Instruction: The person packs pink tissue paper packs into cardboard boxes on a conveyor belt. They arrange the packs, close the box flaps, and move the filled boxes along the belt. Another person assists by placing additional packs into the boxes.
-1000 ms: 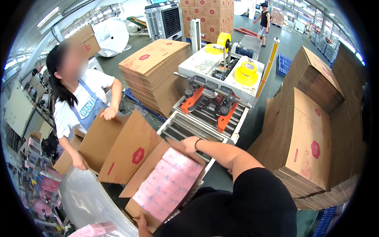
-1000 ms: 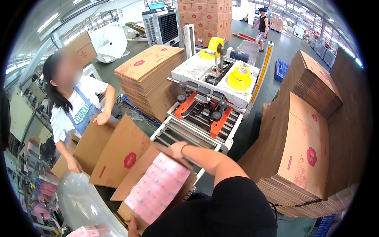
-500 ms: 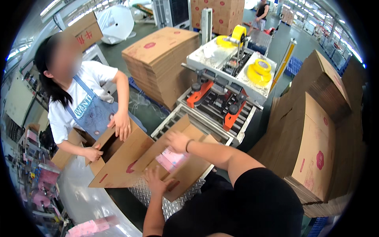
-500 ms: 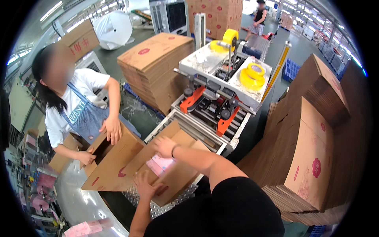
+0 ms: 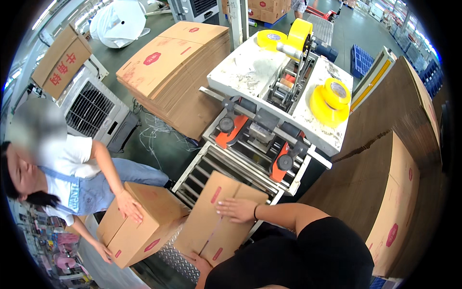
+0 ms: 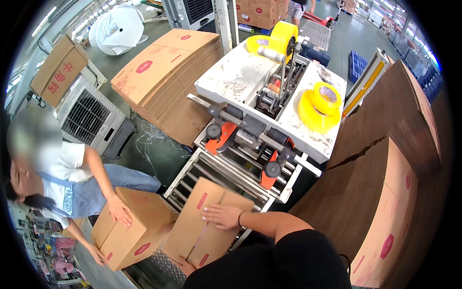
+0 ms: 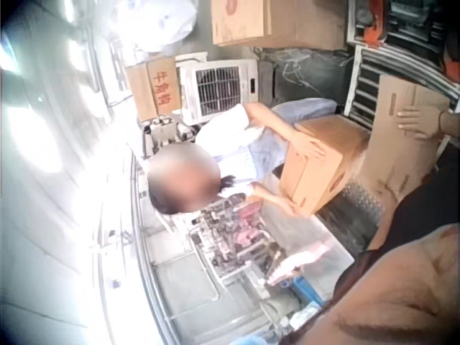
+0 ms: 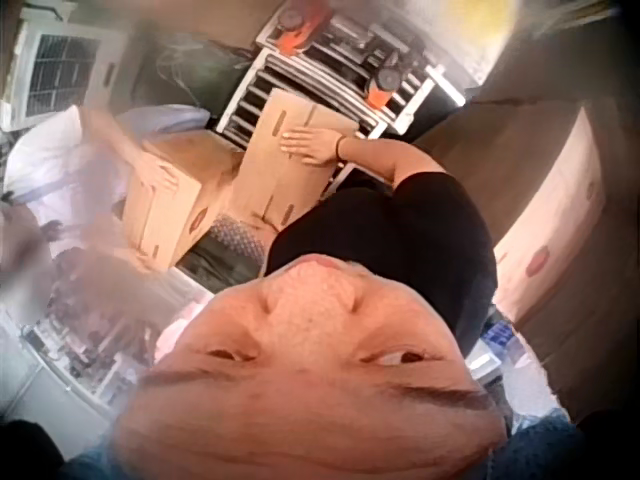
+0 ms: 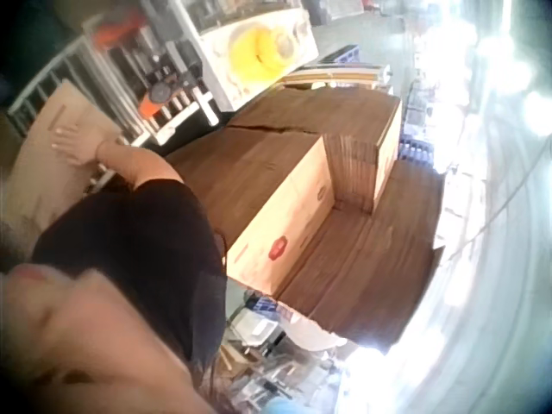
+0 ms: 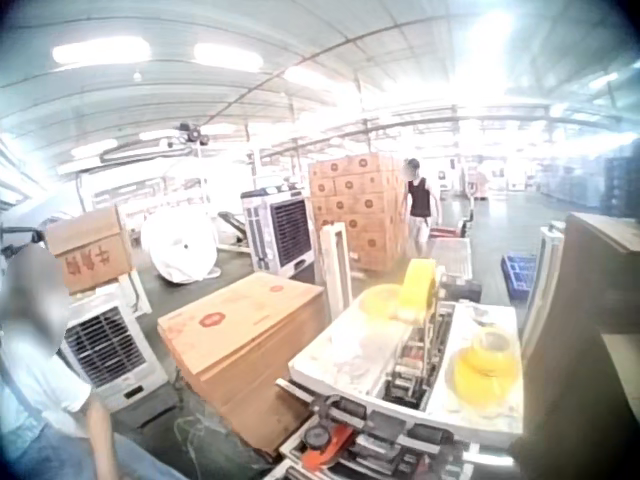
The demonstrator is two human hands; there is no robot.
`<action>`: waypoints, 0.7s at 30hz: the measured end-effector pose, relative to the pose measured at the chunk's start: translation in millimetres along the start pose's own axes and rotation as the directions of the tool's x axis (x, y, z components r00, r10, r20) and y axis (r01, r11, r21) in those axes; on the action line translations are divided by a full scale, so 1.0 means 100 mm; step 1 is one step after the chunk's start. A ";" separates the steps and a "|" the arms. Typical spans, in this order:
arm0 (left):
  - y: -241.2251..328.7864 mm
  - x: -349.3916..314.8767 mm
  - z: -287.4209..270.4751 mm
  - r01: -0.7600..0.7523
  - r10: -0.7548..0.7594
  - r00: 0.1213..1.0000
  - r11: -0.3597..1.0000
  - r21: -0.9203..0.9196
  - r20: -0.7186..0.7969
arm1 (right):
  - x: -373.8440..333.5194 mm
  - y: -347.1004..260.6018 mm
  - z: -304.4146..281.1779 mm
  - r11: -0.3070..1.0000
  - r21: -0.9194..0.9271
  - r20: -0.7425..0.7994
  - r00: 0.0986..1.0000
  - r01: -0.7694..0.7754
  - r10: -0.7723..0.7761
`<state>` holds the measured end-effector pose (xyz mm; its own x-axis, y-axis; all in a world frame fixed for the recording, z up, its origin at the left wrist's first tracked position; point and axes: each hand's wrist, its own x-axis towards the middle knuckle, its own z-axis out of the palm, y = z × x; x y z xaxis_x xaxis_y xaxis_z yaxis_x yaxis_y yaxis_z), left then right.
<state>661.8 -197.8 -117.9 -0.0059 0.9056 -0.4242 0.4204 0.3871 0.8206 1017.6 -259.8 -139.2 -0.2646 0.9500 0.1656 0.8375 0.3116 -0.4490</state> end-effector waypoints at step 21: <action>1.60 0.95 2.24 -0.597 -0.004 0.714 0.519 0.611 0.700 | -0.45 0.14 -0.69 0.754 -0.093 -0.327 0.735 -0.651 0.594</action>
<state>931.2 -89.1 -112.5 0.6296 0.5233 -0.5743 0.7766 -0.4456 0.4454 1074.6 -300.0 -92.3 0.4594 0.8768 0.1418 0.8478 -0.3853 -0.3643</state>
